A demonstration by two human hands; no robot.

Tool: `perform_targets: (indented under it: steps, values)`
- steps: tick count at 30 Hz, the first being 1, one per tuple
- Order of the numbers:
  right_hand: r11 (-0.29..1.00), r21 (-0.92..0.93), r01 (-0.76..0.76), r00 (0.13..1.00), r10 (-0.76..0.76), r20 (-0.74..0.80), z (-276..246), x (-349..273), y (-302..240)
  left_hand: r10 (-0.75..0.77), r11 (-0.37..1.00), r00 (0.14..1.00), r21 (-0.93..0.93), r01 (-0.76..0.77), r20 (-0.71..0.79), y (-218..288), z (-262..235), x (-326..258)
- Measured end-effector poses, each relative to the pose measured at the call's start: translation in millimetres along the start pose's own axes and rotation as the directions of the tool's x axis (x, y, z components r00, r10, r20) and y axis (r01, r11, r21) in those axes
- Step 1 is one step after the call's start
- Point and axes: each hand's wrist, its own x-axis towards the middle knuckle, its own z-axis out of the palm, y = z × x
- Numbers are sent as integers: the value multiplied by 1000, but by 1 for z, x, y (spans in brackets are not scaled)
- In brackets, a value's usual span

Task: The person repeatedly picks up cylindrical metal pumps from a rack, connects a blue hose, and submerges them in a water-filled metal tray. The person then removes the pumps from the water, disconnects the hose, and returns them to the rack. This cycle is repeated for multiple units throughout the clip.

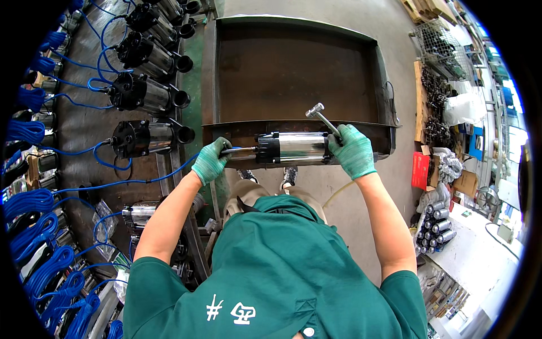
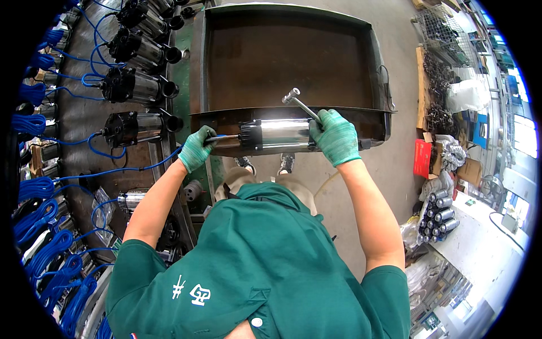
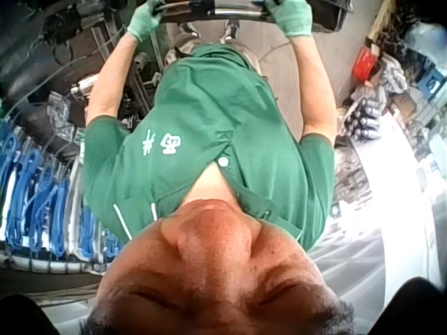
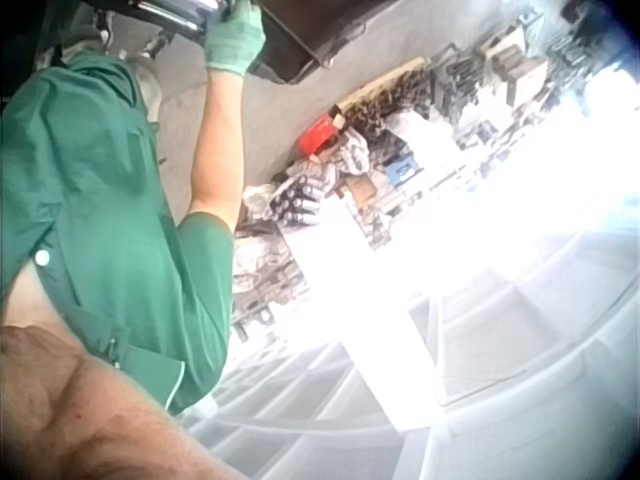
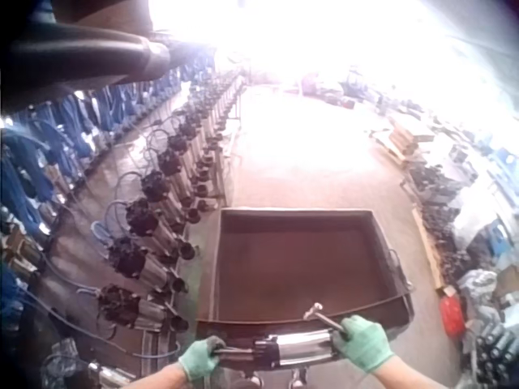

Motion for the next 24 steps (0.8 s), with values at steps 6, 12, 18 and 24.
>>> perform_targets:
  steps: [6, 12, 18, 24]
  values:
    - [999, -31, 28, 1000, -28, 2, 1, 2, 3, -136, 990, 944, 18, 137, 299, 3, -24, 25]
    - [1000, -14, 27, 1000, -27, 10, 1, 2, 3, -11, 994, 979, 110, -12, 205, 2, -19, 17]
    - [1000, -17, 0, 1000, 1, 30, -2, 1, -1, 345, 887, 938, 329, -323, -10, -6, -7, 10]
    - [1000, -6, 8, 999, -8, 32, -1, 1, 0, 393, 849, 918, 408, -337, -60, -10, -3, 8]
